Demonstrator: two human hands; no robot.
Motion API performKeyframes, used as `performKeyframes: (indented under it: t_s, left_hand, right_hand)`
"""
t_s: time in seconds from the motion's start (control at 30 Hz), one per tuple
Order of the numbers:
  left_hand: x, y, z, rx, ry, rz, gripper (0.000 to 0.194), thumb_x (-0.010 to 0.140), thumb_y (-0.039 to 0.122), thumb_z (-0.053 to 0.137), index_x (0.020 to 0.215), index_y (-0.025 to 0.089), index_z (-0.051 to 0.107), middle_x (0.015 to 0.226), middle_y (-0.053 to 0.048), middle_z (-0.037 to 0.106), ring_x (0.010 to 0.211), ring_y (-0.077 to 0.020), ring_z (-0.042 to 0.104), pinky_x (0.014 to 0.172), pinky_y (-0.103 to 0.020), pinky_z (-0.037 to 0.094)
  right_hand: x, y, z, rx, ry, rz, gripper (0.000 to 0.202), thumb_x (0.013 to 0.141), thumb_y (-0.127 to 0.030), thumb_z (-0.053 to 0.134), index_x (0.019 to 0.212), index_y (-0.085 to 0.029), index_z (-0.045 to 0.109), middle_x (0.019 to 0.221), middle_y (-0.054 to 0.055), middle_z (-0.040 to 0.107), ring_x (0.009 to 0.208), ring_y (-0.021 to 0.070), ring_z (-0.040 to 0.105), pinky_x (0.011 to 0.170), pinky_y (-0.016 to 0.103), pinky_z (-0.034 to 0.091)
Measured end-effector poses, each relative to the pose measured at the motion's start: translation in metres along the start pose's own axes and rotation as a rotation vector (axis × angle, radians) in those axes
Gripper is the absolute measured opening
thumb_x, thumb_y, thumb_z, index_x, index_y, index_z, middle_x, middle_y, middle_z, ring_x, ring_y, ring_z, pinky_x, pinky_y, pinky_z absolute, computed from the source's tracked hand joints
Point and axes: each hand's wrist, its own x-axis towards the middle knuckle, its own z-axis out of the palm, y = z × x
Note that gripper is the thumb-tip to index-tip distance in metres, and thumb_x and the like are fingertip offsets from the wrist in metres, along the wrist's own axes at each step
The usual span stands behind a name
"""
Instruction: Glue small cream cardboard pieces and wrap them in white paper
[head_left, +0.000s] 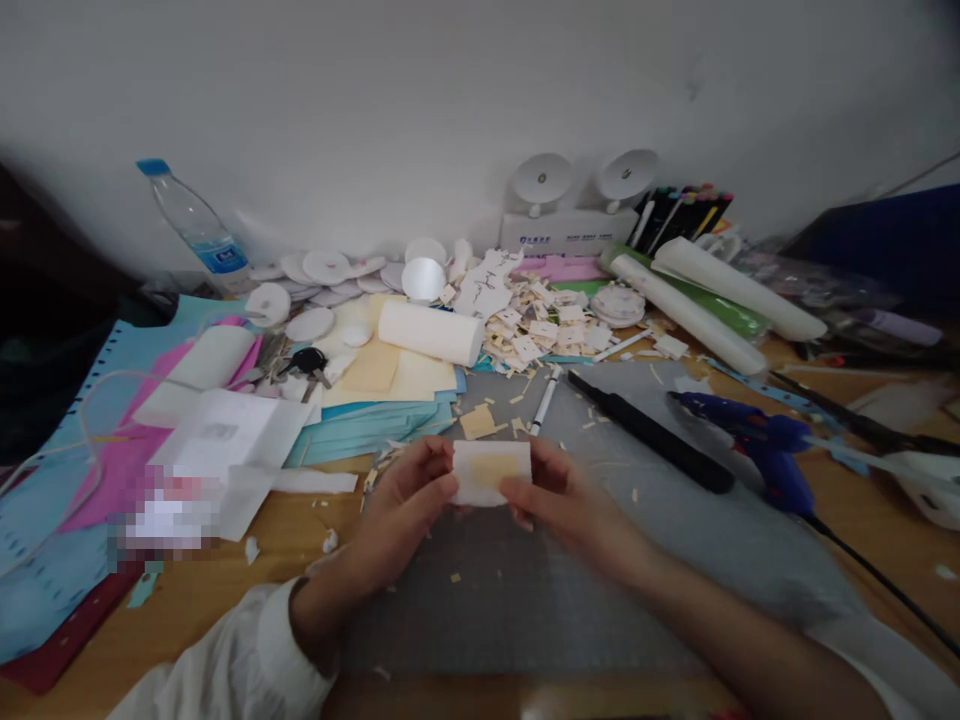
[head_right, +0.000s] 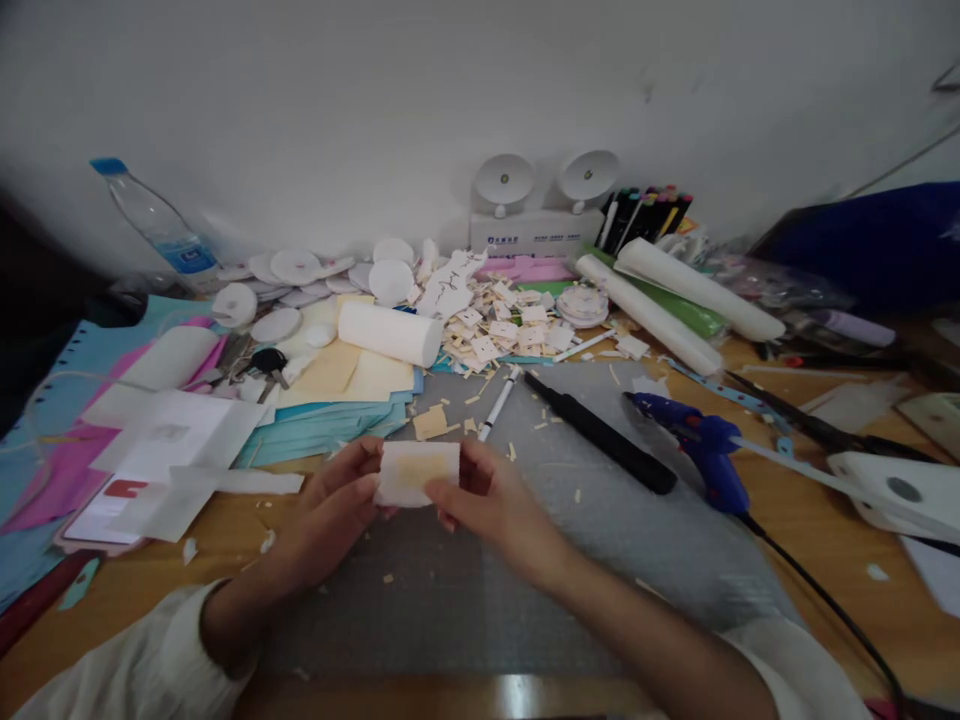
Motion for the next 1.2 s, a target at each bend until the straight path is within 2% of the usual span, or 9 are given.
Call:
performKeyframes:
  t_s: [0.2,0.37,0.5,0.8,1.2]
  left_hand:
    - [-0.004,-0.001,0.003,0.034,-0.029,-0.029,0.024,0.074,0.018,0.073,0.091,0.02,0.056,0.078,0.002,0.061,0.067,-0.0083,0.056,0.058,-0.016,0.045]
    - [-0.007,-0.002,0.006,0.008,-0.015,-0.046,0.025,0.071,0.015,0.075,0.091,0.018,0.059,0.078,0.002,0.062,0.067,-0.0074,0.056,0.058,-0.015,0.045]
    - [-0.008,-0.004,0.006,-0.022,-0.046,-0.045,0.024,0.072,0.013,0.074,0.092,0.019,0.062,0.081,0.002,0.065,0.07,-0.007,0.058,0.062,-0.014,0.046]
    - [-0.009,-0.004,0.004,-0.019,-0.08,-0.103,0.019,0.074,0.016,0.073,0.09,0.017,0.063,0.083,0.0,0.064,0.071,-0.0077,0.058,0.064,-0.016,0.045]
    - [-0.011,-0.004,0.008,-0.08,-0.016,-0.187,0.024,0.07,0.021,0.077,0.09,0.021,0.064,0.084,0.0,0.065,0.072,-0.0115,0.06,0.063,-0.021,0.045]
  right_hand:
    - [-0.005,0.007,-0.001,-0.017,-0.081,0.088,0.026,0.073,-0.033,0.073,0.085,-0.02,0.054,0.067,-0.006,0.053,0.053,0.0056,0.046,0.047,0.018,0.039]
    - [-0.01,0.008,-0.001,0.003,-0.116,0.057,0.027,0.076,-0.031,0.071,0.092,-0.021,0.052,0.07,-0.006,0.052,0.052,0.0035,0.046,0.044,0.015,0.039]
    - [-0.011,0.009,-0.001,0.033,-0.118,0.066,0.03,0.076,-0.03,0.071,0.097,-0.022,0.05,0.072,-0.006,0.053,0.05,0.0025,0.046,0.044,0.014,0.04]
    - [-0.011,0.011,-0.002,0.11,-0.147,0.083,0.03,0.076,-0.028,0.071,0.098,-0.024,0.051,0.074,-0.006,0.054,0.049,0.0014,0.047,0.044,0.012,0.04]
    - [-0.011,0.006,-0.001,0.205,-0.192,0.117,0.028,0.076,-0.024,0.071,0.096,-0.023,0.052,0.069,-0.007,0.059,0.046,0.0014,0.052,0.04,0.01,0.038]
